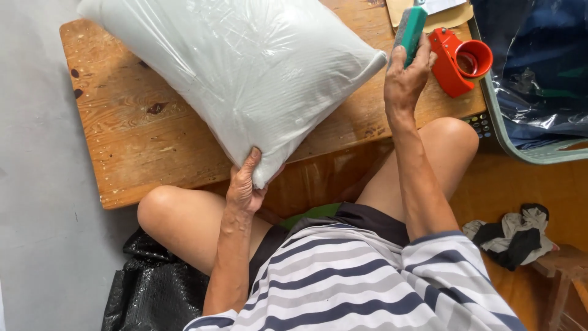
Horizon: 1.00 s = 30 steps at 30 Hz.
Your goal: The person scrubs a white pillow wrapped in clear plastic with a green brush. They repeatedly rub the surface of the pillow, rotating it to clean different sides and edges.
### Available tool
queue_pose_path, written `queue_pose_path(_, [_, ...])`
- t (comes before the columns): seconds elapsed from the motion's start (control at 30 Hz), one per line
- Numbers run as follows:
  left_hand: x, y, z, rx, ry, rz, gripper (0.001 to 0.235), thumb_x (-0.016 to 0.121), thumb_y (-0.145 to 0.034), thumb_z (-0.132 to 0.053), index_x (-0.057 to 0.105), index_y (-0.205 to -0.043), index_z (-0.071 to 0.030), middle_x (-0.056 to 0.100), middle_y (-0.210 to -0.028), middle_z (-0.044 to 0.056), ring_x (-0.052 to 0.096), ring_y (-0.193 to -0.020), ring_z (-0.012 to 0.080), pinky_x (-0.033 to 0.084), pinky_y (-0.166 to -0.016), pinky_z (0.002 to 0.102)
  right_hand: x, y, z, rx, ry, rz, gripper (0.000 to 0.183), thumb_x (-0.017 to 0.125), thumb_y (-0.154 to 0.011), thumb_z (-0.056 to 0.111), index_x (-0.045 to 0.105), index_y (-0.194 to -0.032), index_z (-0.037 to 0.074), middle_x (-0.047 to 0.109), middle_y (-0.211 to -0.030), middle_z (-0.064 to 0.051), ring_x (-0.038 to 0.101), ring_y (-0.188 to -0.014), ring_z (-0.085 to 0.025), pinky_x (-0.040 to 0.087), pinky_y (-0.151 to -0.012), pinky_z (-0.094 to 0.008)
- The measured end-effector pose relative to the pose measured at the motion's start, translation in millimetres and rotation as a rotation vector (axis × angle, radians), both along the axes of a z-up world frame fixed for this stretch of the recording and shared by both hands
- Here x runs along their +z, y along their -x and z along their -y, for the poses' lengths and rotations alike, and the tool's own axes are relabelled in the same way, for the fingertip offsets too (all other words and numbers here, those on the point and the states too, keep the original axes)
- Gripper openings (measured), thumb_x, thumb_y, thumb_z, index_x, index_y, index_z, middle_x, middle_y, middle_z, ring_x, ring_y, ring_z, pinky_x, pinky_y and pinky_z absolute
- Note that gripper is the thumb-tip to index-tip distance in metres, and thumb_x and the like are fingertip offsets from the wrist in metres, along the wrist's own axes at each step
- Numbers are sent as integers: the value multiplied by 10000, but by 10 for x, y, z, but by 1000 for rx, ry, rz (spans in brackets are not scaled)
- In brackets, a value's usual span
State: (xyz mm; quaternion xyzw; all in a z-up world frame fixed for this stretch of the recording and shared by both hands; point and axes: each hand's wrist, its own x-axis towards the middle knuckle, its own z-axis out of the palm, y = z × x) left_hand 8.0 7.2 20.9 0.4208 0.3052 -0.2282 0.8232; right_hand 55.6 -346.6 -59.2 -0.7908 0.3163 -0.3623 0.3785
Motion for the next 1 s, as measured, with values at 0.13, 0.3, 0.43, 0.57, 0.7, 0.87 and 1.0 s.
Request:
queue_pose_path(0.13, [-148,1,-114,-44,22,13,778,833,-654,-233,548,-1350,-34,635,-1330,117,638,-1201,356,635,-816,514,469,199,-607,396,397,72,585,502,-1057,250,305,-1591,112,477,-1219,-133,533,-1078,-275,527,-843,-420])
queue_pose_path(0.3, [-216,-38,-354,-41,-50,-3,806,898,-614,-216,555,-1324,-48,698,-1245,88,729,-1028,278,641,-561,300,111,-62,-261,274,372,-264,487,519,-1027,253,445,-1477,83,505,-1237,-177,554,-1116,-297,433,-967,-553])
queue_pose_path(0.43, [8,-138,-623,28,-12,28,651,837,-733,-197,566,-1293,-3,658,-1243,173,656,-1156,425,573,-880,633,317,222,-396,432,-136,-154,466,519,-977,299,574,-1366,50,563,-1118,-202,618,-1003,-332,494,-850,-425])
queue_pose_path(0.57, [154,-137,-985,394,1,65,798,882,-745,-473,533,-1343,-77,617,-1296,180,584,-1300,445,451,-1095,651,525,796,-1207,625,-184,-55,509,606,-975,252,518,-1427,35,538,-1129,-272,602,-1002,-469,496,-825,-526])
queue_pose_path(0.7, [-301,-198,-1016,600,-102,332,919,924,-769,-618,493,-1410,-120,531,-1409,120,502,-1365,347,356,-1223,576,502,1265,-1988,832,-485,-94,596,671,-910,280,488,-1439,76,595,-1096,-201,704,-932,-365,602,-721,-465])
queue_pose_path(0.87, [118,-84,-671,271,-583,593,1069,936,-875,-370,183,-1617,-205,306,-1594,195,314,-1482,311,240,-1268,526,425,1140,-1930,1024,-150,83,737,754,-832,212,483,-1497,47,574,-1156,-154,601,-1028,-319,507,-891,-434])
queue_pose_path(1.0, [-151,-158,-739,199,-664,645,1150,976,-856,-228,132,-1637,-236,274,-1629,166,298,-1491,257,228,-1283,472,556,405,-1430,813,60,251,574,668,-955,193,488,-1460,-11,547,-1071,-144,547,-920,-254,509,-789,-402])
